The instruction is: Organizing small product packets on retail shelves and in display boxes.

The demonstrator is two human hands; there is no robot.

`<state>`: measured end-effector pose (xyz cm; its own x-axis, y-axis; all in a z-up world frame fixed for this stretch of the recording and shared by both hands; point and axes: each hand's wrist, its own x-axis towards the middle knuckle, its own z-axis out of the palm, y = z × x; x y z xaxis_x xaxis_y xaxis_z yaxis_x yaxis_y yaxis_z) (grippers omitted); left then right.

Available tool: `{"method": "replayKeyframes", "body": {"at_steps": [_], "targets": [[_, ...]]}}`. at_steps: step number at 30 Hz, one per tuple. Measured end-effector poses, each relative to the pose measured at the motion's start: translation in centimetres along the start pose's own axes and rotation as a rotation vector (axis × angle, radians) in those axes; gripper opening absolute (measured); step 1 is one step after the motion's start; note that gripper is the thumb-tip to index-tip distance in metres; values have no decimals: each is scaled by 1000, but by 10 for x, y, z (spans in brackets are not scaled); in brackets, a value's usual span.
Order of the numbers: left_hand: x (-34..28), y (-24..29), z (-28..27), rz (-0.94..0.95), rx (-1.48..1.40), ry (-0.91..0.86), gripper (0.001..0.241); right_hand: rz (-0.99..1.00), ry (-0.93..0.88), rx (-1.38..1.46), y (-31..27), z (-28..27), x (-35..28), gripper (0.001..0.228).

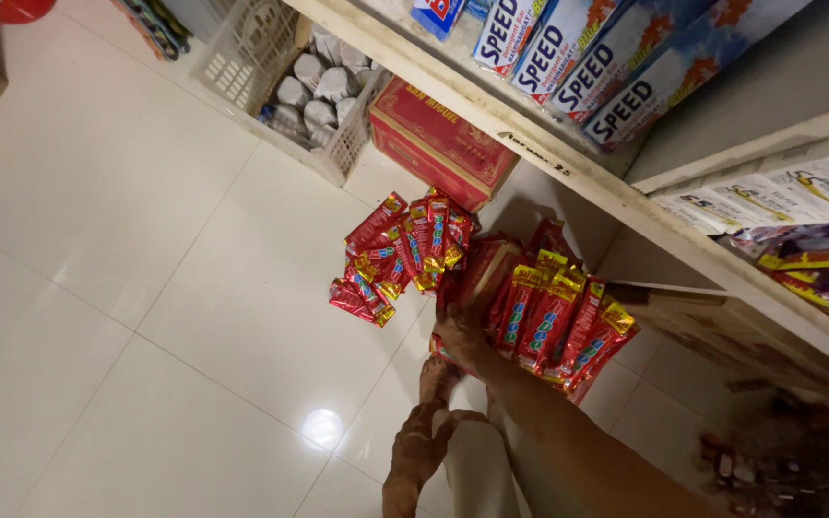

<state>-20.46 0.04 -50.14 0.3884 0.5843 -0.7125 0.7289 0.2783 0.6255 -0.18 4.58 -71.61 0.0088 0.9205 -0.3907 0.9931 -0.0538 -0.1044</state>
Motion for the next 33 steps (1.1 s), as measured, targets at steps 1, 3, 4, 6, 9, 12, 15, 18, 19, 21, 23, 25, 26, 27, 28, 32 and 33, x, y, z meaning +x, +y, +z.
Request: {"method": "replayKeyframes", "body": {"at_steps": [1, 3, 4, 6, 9, 12, 15, 18, 19, 21, 23, 25, 26, 27, 28, 32, 33], "targets": [[-2, 2, -2, -1, 3, 0, 44, 0, 0, 3, 1, 6, 1, 42], [-8, 9, -7, -54, 5, -22, 45, 32, -20, 7, 3, 16, 4, 45], [-10, 9, -10, -55, 8, -23, 45, 33, -20, 9, 1, 13, 3, 45], [-15, 11, -15, -30, -55, -27, 44, 28, 79, 300, 1, 5, -1, 40], [-4, -32, 10, 15, -34, 7, 48, -103, 139, 726, 9, -23, -13, 25], [-14, -20, 2, -30, -80, -18, 54, -1, 3, 911, 11, -47, -10, 20], [-25, 10, -16, -171, -12, -108, 57, 197, -114, 872, 13, -68, -18, 22], [-9, -28, 12, 31, 0, 80, 64, 147, -178, 981, 22, -112, -52, 21], [-10, -24, 10, 34, 2, 79, 64, 150, -175, 982, 19, -130, -64, 21], [-12, -13, 5, 205, -103, 205, 69, -61, -100, 1095, 12, -169, -88, 17], [-11, 4, 0, 268, -58, 252, 68, -187, 24, 1038, 4, -204, -107, 16], [-27, 42, -19, 329, -12, 298, 66, -309, 144, 976, -8, -253, -133, 15], [-43, 72, -36, 477, 170, 306, 75, -271, 66, 949, -16, -283, -147, 14], [-59, 103, -52, 623, 354, 312, 84, -236, -11, 922, -23, -315, -162, 13], [-68, 111, -57, 626, 358, 313, 84, -237, -6, 923, -28, -349, -176, 13], [-89, 127, -73, 738, 25, 340, 52, -295, -218, 1024, -37, -432, -210, 15], [-91, 128, -76, 802, -105, 259, 33, -395, -181, 1067, -35, -440, -212, 15]]}}
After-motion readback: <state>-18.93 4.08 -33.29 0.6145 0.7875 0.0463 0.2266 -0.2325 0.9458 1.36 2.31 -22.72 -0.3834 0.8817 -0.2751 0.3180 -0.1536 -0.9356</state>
